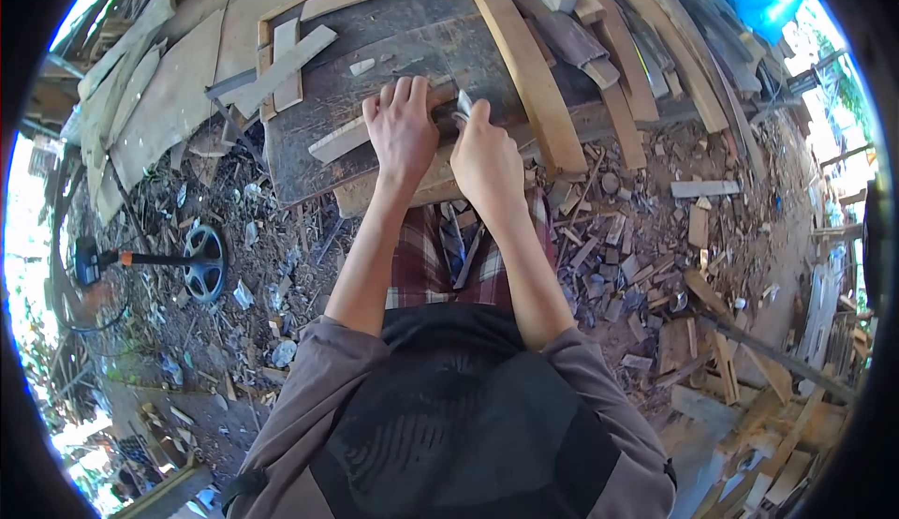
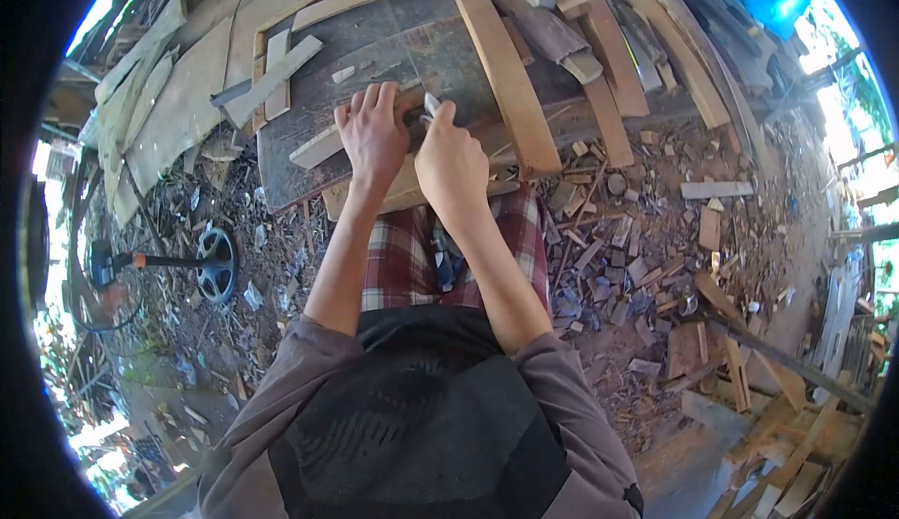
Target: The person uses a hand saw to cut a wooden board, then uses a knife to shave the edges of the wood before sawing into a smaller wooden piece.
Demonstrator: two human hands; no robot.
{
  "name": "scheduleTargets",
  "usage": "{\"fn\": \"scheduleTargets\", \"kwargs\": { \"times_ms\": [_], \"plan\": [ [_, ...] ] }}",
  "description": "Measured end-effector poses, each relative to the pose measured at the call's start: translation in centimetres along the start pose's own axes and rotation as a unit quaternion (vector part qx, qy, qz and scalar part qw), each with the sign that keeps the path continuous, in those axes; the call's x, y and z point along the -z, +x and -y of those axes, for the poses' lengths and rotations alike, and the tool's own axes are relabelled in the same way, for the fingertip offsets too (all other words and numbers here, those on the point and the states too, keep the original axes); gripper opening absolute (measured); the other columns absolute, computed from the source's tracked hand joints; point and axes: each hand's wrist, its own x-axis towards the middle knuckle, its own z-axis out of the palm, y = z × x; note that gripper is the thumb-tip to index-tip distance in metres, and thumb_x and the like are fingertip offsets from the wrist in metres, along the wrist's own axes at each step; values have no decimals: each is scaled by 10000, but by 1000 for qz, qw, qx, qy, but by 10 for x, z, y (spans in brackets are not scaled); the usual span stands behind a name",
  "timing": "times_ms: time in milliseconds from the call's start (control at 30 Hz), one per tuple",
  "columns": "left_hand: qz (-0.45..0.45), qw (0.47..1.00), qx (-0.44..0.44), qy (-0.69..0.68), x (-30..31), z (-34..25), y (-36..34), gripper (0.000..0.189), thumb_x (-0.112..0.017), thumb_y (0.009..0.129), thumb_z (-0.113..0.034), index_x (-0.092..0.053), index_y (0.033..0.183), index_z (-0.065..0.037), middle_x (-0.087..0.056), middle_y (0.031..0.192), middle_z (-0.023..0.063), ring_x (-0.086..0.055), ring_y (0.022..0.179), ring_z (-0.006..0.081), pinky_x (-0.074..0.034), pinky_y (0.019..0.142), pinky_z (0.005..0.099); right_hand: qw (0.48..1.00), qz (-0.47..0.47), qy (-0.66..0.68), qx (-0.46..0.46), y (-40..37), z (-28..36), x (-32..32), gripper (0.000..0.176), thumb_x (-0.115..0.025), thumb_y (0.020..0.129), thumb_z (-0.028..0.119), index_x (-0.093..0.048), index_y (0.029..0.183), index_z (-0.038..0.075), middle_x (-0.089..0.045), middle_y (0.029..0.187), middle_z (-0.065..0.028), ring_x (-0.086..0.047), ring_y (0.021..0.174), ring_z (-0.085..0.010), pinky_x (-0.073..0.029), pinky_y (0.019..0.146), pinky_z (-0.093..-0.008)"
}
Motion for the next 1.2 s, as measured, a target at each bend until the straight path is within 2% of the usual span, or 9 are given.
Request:
{"fn": "scheduleTargets", "kwargs": {
  "times_ms": [133,200,233,433,667,833,1033,1133,1200],
  "plan": [
    [38,999,11,23,6,-2,7,193,-649,836,-149,-589,1010,-89,-627,951,69,-583,947,273,-361,829,417,1000,15,-5,10,-1,-7,-4,174,-461,917,49,-403,1070,-9,-659,821,-314,-664,833,-471,-534,733,-551],
    [60,998,12,32,8,-1,11,203,-646,838,-145,-582,1020,-82,-625,965,80,-578,955,286,-363,836,424,1000,22,-10,6,-11,-12,-3,180,-456,918,42,-388,1077,-6,-656,804,-314,-662,820,-476,-529,720,-556],
    [38,999,-8,14,7,0,11,136,-632,829,-133,-562,933,-79,-602,944,78,-561,957,283,-357,849,421,1000,24,-14,4,-15,-15,-5,180,-454,918,39,-385,1078,-4,-656,799,-313,-662,814,-476,-528,713,-556],
    [47,998,-38,2,7,2,9,175,-616,773,-74,-565,940,-76,-607,945,89,-564,949,286,-356,856,420,1000,23,-8,5,-23,-18,-8,176,-442,916,28,-370,1073,-4,-653,793,-312,-663,806,-476,-530,690,-547],
    [74,997,8,19,5,-2,10,179,-629,826,-148,-590,980,-67,-639,970,97,-581,966,297,-357,869,434,997,3,57,-44,-21,-7,-20,168,-421,899,3,-367,1056,-23,-625,823,-367,-622,848,-535,-492,730,-583],
    [84,996,12,-9,4,4,20,172,-638,790,-128,-633,944,-53,-672,947,113,-603,954,298,-354,877,430,998,-23,58,-23,-49,-31,-36,208,-432,1008,177,-363,1070,-9,-614,714,-333,-605,686,-536,-458,598,-626],
    [169,985,39,-8,9,8,30,301,-634,836,-166,-623,1114,-50,-681,1093,122,-597,1083,288,-340,937,444,999,9,15,-34,-97,-67,-26,193,-444,1005,175,-385,1067,2,-606,673,-319,-602,658,-525,-461,557,-610],
    [100,995,-8,-15,1,15,29,184,-666,789,-151,-638,936,-45,-691,939,127,-625,970,298,-349,881,447,999,3,26,-38,-92,-65,-20,192,-449,1004,174,-391,1062,1,-605,670,-318,-600,644,-523,-461,550,-605],
    [119,993,-11,-25,3,13,26,197,-661,796,-141,-625,965,-47,-682,970,130,-613,1007,301,-340,884,454,999,-5,35,-13,-81,-59,-21,191,-450,1001,170,-391,1047,-6,-603,677,-325,-600,654,-526,-460,558,-608]
  ]
}}
